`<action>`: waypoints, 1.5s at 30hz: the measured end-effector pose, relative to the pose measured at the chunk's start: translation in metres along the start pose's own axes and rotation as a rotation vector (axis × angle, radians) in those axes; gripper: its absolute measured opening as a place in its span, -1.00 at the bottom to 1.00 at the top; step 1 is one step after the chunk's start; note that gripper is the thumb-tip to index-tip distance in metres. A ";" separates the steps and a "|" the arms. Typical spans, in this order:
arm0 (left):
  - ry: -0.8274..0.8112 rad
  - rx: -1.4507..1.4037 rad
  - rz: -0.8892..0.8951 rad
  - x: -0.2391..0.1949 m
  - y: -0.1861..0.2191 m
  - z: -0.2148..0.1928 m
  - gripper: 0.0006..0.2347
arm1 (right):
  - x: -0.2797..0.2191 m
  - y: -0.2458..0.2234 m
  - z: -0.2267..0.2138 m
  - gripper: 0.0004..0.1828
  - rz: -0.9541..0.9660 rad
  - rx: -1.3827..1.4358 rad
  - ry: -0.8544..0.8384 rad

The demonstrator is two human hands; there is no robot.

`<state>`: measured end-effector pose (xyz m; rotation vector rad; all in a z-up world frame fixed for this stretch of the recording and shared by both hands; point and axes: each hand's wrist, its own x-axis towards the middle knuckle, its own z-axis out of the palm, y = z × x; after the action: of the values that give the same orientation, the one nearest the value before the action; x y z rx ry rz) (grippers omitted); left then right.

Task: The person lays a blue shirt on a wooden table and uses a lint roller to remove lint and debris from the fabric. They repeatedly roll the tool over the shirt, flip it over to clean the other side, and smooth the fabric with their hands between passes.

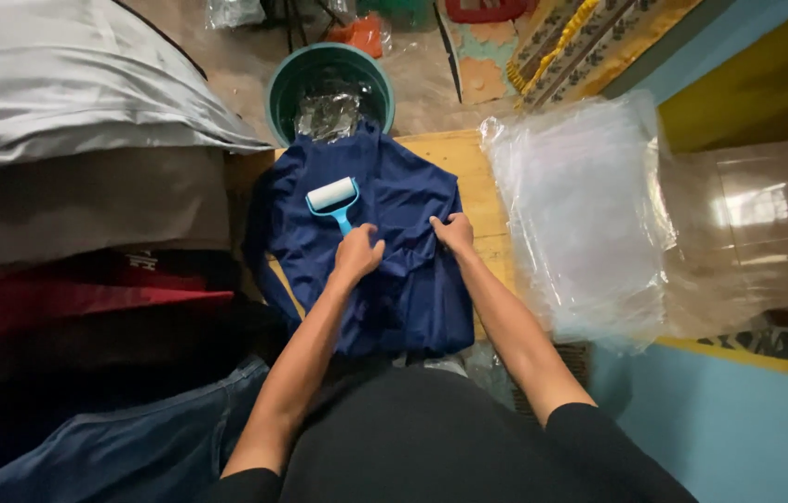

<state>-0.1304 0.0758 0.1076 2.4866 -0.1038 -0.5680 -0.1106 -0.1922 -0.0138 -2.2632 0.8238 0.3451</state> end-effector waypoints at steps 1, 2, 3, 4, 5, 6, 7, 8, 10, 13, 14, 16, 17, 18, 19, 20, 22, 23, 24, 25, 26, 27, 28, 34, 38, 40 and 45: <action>0.051 -0.074 0.023 0.014 -0.001 0.010 -0.63 | -0.002 -0.003 -0.004 -0.30 0.005 0.003 0.008; 0.102 -0.147 0.046 0.029 -0.001 0.021 -0.67 | -0.003 -0.007 -0.008 -0.31 0.010 0.006 0.016; 0.104 -0.149 0.044 0.046 -0.012 0.041 -0.67 | -0.012 -0.009 -0.011 -0.31 0.008 0.004 0.015; 0.109 -0.178 0.017 0.064 -0.023 0.061 -0.62 | -0.021 -0.011 -0.015 -0.48 -0.050 0.010 -0.014; 0.119 -0.203 0.000 0.089 -0.031 0.075 -0.56 | -0.024 -0.018 -0.021 -0.63 -0.113 0.024 -0.034; 0.126 -0.201 0.008 0.092 -0.022 0.067 -0.56 | -0.004 -0.018 -0.013 -0.63 -0.119 0.030 -0.027; 0.129 -0.211 -0.108 0.088 -0.015 0.065 -0.51 | 0.010 -0.010 -0.004 -0.64 -0.015 0.231 -0.067; 0.132 -0.220 -0.224 0.084 -0.008 0.063 -0.45 | 0.025 -0.002 0.005 -0.64 0.090 0.432 -0.107; 0.108 -0.242 -0.301 0.081 0.007 0.054 -0.45 | 0.021 -0.011 -0.002 -0.49 0.137 0.516 -0.137; 0.094 -0.285 -0.427 0.090 0.007 0.063 -0.52 | -0.006 -0.029 -0.031 -0.19 0.226 0.612 -0.208; 0.117 -0.307 -0.472 0.098 0.003 0.068 -0.57 | -0.016 -0.039 -0.044 -0.04 0.255 0.625 -0.248; 0.125 -0.313 -0.501 0.107 0.002 0.066 -0.67 | 0.002 -0.029 -0.037 -0.04 0.257 0.661 -0.284; 0.133 -0.317 -0.536 0.109 0.000 0.066 -0.75 | 0.009 -0.024 -0.032 -0.04 0.262 0.695 -0.326; 0.134 -0.319 -0.539 0.111 -0.002 0.068 -0.75 | 0.009 -0.025 -0.034 -0.04 0.262 0.692 -0.328; 0.136 -0.356 -0.539 0.115 -0.004 0.068 -0.77 | 0.010 -0.027 -0.035 -0.11 0.245 0.698 -0.347; 0.138 -0.393 -0.538 0.119 -0.005 0.068 -0.77 | 0.011 -0.030 -0.037 -0.18 0.228 0.704 -0.367; 0.168 -0.399 -0.543 0.114 0.008 0.054 -0.77 | 0.034 -0.013 -0.019 -0.24 0.222 0.723 -0.377; 0.198 -0.405 -0.547 0.112 0.015 0.048 -0.77 | 0.046 -0.005 -0.011 -0.30 0.214 0.742 -0.389; 0.199 -0.407 -0.547 0.116 0.015 0.049 -0.77 | 0.042 -0.011 -0.017 -0.30 0.213 0.741 -0.389; 0.193 -0.416 -0.556 0.120 0.014 0.051 -0.74 | 0.037 -0.016 -0.023 -0.27 0.196 0.721 -0.393; 0.187 -0.424 -0.564 0.124 0.013 0.053 -0.66 | 0.032 -0.022 -0.029 -0.23 0.179 0.701 -0.397; 0.189 -0.424 -0.564 0.117 0.022 0.042 -0.66 | 0.041 -0.017 -0.022 -0.23 0.177 0.702 -0.398; 0.153 -0.409 -0.557 0.110 0.032 0.030 -0.65 | 0.050 -0.013 -0.016 -0.26 0.174 0.713 -0.418; 0.141 -0.343 -0.548 0.125 0.020 0.042 -0.81 | 0.046 -0.023 -0.033 -0.23 0.169 0.757 -0.498; 0.273 -0.474 -0.437 0.133 0.010 0.048 -0.76 | 0.089 -0.002 -0.011 -0.20 0.160 0.839 -0.471; 0.359 -0.570 -0.318 0.143 0.020 0.033 -0.76 | 0.083 -0.013 -0.026 -0.33 0.163 0.904 -0.410; 0.568 -0.631 -0.091 0.156 0.061 -0.036 -0.80 | 0.090 -0.040 -0.053 -0.61 0.057 1.000 -0.366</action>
<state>0.0292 0.0137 0.1102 1.9403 0.3569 0.0904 -0.0158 -0.2481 0.0045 -1.2033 0.6518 0.2706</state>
